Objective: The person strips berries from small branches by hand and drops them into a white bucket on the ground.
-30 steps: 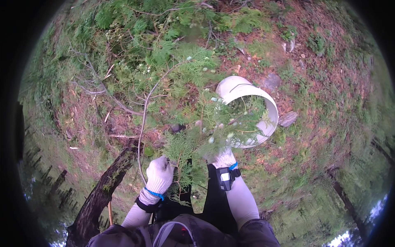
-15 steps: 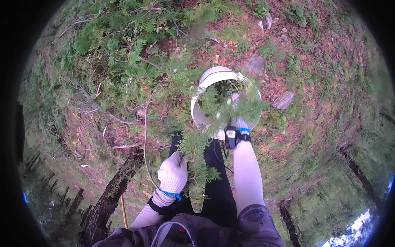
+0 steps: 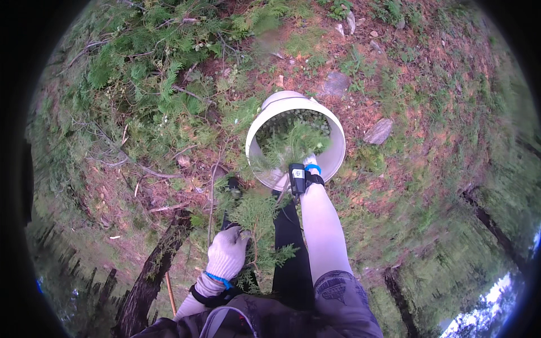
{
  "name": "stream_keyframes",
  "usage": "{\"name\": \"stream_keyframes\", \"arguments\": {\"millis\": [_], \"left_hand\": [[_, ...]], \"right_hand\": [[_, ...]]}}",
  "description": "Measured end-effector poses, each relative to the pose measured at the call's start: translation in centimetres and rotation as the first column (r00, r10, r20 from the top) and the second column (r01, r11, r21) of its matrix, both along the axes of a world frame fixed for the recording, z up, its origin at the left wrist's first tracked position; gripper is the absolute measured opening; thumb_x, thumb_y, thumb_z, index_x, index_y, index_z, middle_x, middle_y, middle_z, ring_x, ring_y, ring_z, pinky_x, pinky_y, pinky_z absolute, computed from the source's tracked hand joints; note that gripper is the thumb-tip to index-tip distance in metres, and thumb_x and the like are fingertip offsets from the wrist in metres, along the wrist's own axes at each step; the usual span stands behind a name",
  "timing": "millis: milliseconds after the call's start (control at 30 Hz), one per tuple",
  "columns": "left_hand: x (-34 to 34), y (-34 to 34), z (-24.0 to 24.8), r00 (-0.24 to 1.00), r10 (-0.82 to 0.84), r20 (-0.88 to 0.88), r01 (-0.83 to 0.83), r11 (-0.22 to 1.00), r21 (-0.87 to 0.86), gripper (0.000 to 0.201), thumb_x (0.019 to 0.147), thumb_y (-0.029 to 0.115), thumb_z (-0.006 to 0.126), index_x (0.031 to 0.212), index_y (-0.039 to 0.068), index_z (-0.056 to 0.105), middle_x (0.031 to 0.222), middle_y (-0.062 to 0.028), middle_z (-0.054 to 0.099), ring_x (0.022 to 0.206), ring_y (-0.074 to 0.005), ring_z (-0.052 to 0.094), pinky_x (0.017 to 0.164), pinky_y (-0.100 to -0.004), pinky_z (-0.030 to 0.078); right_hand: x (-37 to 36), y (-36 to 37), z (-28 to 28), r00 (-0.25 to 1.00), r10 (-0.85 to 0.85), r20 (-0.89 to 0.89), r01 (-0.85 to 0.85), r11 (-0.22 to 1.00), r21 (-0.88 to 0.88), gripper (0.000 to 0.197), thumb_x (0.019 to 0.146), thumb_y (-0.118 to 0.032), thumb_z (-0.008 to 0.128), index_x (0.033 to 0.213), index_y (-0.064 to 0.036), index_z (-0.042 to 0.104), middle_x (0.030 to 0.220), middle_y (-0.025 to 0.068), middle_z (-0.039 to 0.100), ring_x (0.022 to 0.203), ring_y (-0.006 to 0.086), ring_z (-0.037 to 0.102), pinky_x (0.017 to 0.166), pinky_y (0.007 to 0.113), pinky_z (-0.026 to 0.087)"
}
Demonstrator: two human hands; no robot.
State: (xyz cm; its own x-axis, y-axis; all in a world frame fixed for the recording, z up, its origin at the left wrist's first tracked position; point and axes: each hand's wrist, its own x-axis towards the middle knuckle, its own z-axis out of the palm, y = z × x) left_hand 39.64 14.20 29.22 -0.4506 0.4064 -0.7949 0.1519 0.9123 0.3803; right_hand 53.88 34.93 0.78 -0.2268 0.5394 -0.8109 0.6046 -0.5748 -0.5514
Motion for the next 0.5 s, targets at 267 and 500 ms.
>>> {"name": "stream_keyframes", "arguments": {"millis": [267, 500], "left_hand": [[-1.5, -3.1, -2.2, 0.908, -0.146, -0.392, 0.142, 0.989, -0.040, 0.025, 0.090, 0.027, 0.065, 0.076, 0.010, 0.055, 0.061, -0.0151, 0.056, 0.058, -0.0400, 0.059, 0.051, -0.0486, 0.044], [0.7, -2.9, -3.0, 0.840, -0.355, -0.411, 0.322, 0.935, -0.151, 0.016, 0.087, 0.025, 0.067, 0.084, 0.013, 0.058, 0.061, -0.0126, 0.061, 0.056, -0.0348, 0.065, 0.047, -0.0471, 0.048]], "right_hand": [[1.2, -0.6, 8.3, 0.789, -0.562, -0.251, 0.358, 0.751, -0.555, 0.082, 0.090, -0.053, 0.068, 0.146, -0.0001, 0.040, 0.100, 0.0105, 0.068, 0.058, 0.0130, 0.058, 0.074, 0.031, 0.061], [-5.7, -6.5, 11.3, 0.655, -0.743, -0.137, 0.525, 0.578, -0.625, 0.024, 0.099, -0.022, 0.061, 0.115, -0.0046, 0.062, 0.087, 0.0113, 0.062, 0.079, 0.0260, 0.065, 0.080, 0.047, 0.058]]}}
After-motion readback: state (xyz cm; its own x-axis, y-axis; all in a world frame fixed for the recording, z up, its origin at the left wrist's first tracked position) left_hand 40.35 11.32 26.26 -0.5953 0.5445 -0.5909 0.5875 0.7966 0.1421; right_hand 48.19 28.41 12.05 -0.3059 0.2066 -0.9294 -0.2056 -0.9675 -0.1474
